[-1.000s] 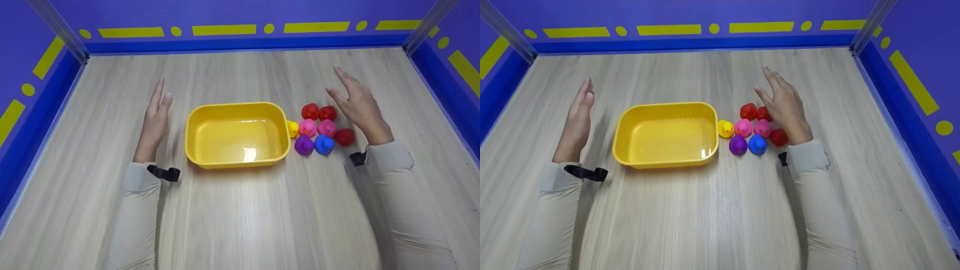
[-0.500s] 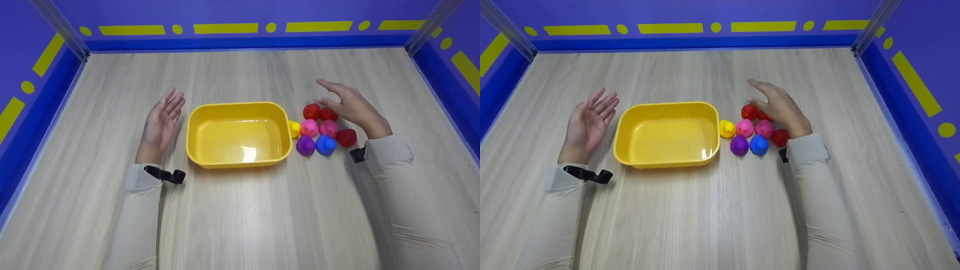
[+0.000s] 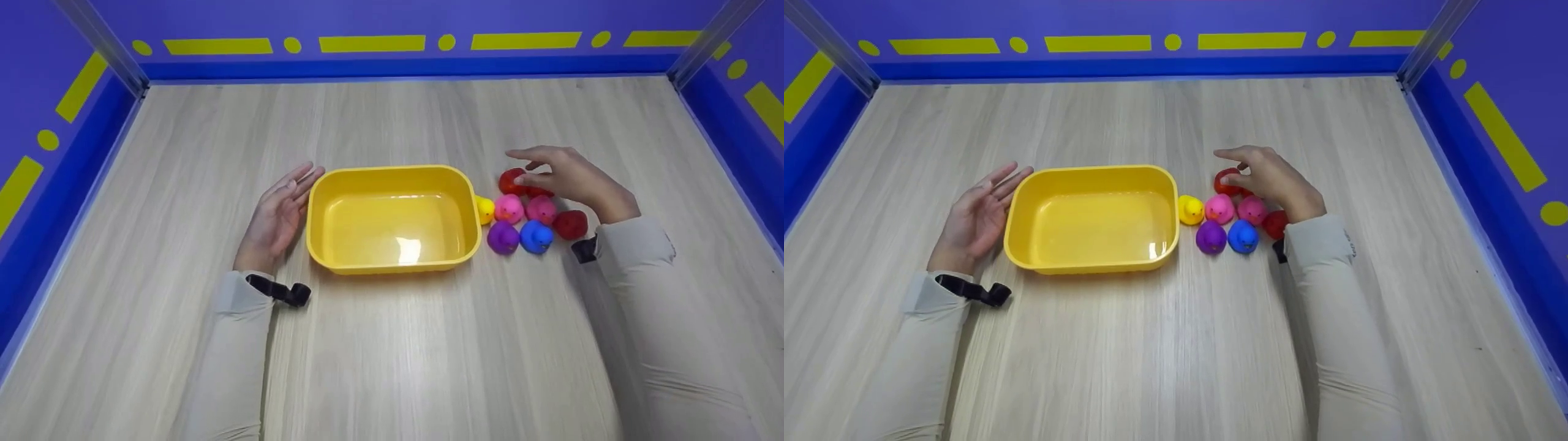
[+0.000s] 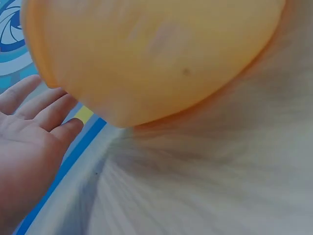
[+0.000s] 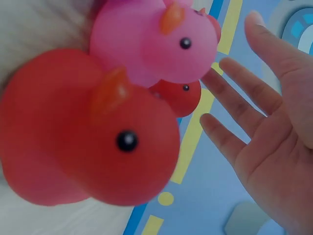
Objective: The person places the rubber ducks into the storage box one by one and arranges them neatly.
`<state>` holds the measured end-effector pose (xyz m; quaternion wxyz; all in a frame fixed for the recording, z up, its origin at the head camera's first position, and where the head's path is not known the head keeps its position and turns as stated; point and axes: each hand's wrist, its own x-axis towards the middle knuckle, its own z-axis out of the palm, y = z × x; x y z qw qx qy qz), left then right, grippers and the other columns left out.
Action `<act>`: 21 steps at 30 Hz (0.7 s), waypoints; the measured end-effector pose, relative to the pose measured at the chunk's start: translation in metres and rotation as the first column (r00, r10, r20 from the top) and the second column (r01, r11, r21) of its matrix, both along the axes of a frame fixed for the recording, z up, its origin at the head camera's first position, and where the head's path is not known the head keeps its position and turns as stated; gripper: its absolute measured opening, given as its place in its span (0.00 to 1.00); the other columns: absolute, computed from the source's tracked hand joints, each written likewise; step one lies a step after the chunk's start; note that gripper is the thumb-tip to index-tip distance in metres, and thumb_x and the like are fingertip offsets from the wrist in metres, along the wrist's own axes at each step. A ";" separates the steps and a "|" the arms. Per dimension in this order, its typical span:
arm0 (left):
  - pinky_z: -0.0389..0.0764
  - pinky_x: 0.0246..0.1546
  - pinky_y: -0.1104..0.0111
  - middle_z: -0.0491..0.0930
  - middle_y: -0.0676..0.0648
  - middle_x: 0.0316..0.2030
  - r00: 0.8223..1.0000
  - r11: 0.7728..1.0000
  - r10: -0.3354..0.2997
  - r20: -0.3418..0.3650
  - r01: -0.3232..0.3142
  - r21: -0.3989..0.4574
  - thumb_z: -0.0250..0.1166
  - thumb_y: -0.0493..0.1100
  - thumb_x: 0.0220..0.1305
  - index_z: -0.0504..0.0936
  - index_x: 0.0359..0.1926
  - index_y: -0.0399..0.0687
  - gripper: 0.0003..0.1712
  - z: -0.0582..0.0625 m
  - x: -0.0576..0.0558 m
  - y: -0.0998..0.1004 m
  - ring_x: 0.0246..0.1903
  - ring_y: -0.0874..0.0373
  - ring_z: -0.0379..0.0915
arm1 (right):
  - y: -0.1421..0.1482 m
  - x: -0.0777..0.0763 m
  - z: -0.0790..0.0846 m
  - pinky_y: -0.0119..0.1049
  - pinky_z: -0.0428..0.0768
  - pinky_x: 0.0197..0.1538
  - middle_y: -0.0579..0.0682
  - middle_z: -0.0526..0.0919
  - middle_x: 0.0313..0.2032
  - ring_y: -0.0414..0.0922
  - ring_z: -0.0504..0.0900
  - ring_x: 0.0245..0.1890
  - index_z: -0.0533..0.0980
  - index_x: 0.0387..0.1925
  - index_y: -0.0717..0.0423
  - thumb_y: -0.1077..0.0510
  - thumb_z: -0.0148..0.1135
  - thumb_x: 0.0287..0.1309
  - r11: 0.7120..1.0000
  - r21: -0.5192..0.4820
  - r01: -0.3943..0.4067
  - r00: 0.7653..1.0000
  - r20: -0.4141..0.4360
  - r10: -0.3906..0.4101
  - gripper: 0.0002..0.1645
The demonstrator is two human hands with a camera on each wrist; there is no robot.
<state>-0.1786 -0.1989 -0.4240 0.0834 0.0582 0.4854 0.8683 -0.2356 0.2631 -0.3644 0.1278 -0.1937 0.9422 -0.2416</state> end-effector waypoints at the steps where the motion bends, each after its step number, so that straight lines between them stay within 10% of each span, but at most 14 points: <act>1: 0.67 0.67 0.65 0.57 0.33 0.70 1.000 1.000 -0.004 0.006 0.004 0.006 0.51 0.43 0.71 0.58 0.70 0.35 0.31 -0.001 0.000 0.000 0.66 0.51 0.65 | -0.001 0.000 0.000 0.51 0.80 0.53 0.56 0.73 0.63 0.55 0.76 0.56 0.67 0.68 0.47 0.60 0.60 0.62 1.000 0.004 -0.004 1.000 0.004 0.004 0.32; 21: 0.69 0.64 0.67 0.72 0.43 0.63 0.998 0.996 0.023 0.053 -0.018 -0.089 0.51 0.23 0.60 0.61 0.68 0.29 0.32 -0.008 0.000 0.002 0.61 0.56 0.70 | -0.010 -0.008 -0.006 0.51 0.80 0.54 0.58 0.81 0.50 0.53 0.78 0.49 0.79 0.54 0.54 0.69 0.59 0.59 0.996 0.085 -0.011 0.999 0.039 0.008 0.21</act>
